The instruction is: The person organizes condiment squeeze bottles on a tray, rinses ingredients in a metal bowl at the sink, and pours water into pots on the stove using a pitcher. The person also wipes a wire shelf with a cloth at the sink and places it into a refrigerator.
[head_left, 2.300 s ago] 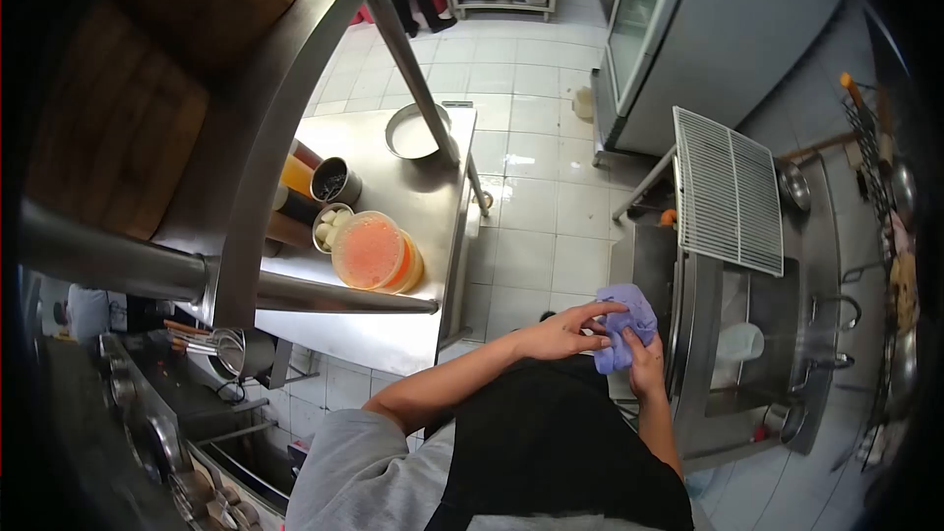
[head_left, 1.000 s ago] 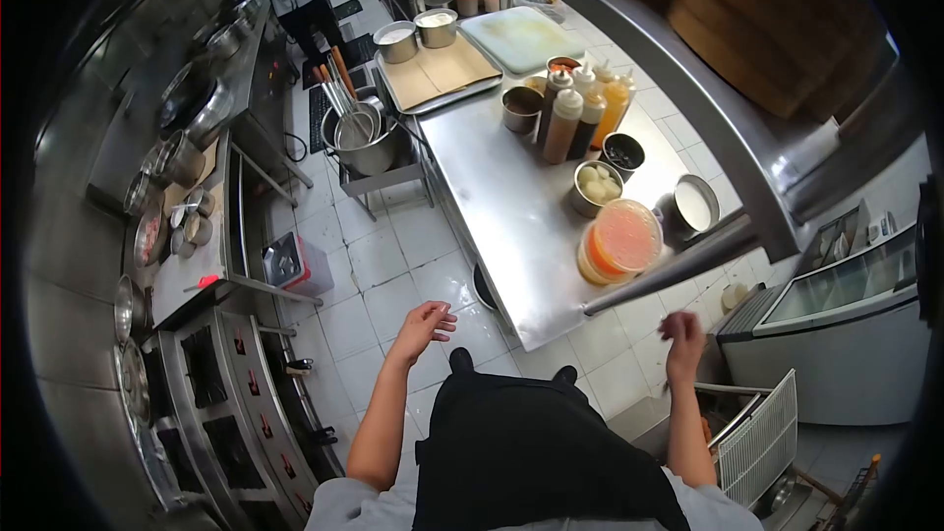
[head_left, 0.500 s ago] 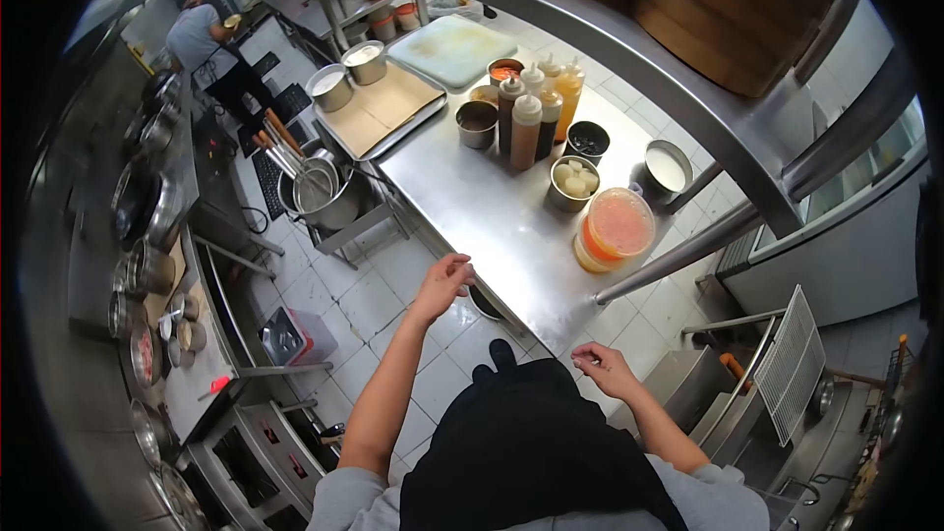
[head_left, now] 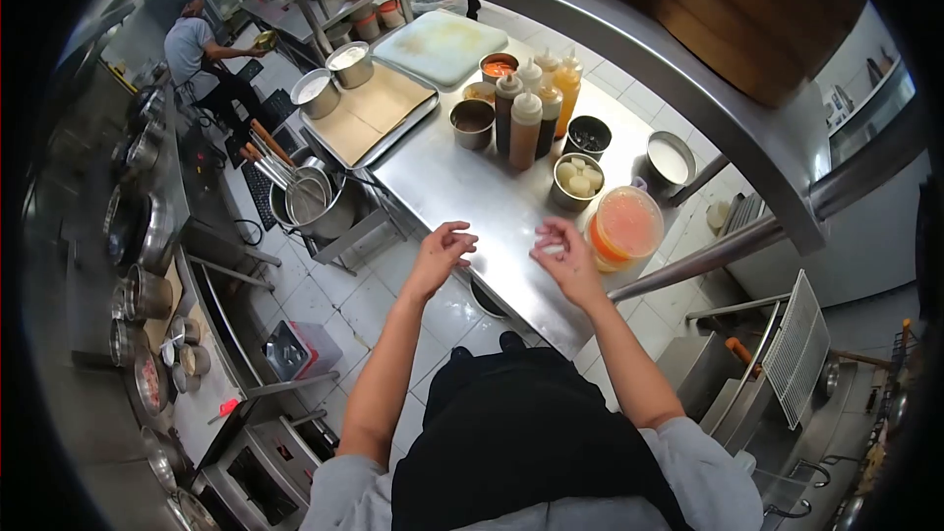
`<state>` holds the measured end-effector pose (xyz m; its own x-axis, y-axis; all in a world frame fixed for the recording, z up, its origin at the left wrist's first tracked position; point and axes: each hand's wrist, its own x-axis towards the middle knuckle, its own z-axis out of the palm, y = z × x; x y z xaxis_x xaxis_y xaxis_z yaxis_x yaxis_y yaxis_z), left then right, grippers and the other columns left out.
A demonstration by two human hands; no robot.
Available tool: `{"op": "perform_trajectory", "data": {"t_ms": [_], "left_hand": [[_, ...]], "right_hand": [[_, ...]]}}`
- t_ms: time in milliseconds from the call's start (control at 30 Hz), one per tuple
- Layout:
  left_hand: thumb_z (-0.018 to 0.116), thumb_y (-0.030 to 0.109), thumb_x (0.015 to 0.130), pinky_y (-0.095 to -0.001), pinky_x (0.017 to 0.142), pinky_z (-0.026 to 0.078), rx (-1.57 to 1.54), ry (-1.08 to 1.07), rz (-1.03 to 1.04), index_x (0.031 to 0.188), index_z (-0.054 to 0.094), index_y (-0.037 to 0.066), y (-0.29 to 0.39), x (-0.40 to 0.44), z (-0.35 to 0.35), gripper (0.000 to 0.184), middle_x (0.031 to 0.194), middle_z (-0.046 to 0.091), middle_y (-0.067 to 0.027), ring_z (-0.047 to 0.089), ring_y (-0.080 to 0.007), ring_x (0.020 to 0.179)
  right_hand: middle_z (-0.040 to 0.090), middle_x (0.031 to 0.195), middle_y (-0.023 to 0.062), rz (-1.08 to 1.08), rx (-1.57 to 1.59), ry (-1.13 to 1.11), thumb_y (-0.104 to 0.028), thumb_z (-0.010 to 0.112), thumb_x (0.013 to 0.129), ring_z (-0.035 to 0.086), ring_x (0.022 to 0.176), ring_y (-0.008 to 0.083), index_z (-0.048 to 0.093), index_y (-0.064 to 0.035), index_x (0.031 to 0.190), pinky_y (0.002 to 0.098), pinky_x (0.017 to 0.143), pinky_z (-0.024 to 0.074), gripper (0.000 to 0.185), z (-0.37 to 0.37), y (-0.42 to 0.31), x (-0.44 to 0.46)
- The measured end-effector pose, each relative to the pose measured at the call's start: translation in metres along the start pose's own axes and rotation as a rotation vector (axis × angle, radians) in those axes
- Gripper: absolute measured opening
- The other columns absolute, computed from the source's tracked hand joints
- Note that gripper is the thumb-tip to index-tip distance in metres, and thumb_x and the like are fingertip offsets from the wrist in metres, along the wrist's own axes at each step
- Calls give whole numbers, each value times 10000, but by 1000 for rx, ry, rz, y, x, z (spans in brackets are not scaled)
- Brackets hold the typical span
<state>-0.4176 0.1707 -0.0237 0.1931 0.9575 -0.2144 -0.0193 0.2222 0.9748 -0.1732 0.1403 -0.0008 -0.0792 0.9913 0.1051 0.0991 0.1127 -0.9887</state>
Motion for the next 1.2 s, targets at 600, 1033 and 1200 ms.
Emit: {"op": "perform_trajectory", "data": {"t_ms": [600,1033,1200], "left_hand": [[590,168,881,-282,693,518,79,-151,-91,1184,493,-1,-2,-22,-99,361,1003,637,-127,612,-180,905],[600,179,871,-287,704,522,173,-364,-5,1169,502,-14,54,124,-58,368,998,626,-116,595,-170,913],[601,188,871,-287,694,525,108,-347,-8,1166,502,-13,54,162,-65,371,986,630,-113,606,-175,895]], "right_hand": [[553,1145,130,-187,-741,556,-273,810,598,496,1043,309,465,-63,1227,388,910,423,748,29,-8,197],[477,1097,150,-218,-873,661,-179,792,588,493,1028,337,396,-93,1210,416,852,443,743,38,17,208],[486,1084,176,-99,-686,738,-165,778,599,531,982,387,376,-68,1159,437,799,469,696,53,29,211]]}}
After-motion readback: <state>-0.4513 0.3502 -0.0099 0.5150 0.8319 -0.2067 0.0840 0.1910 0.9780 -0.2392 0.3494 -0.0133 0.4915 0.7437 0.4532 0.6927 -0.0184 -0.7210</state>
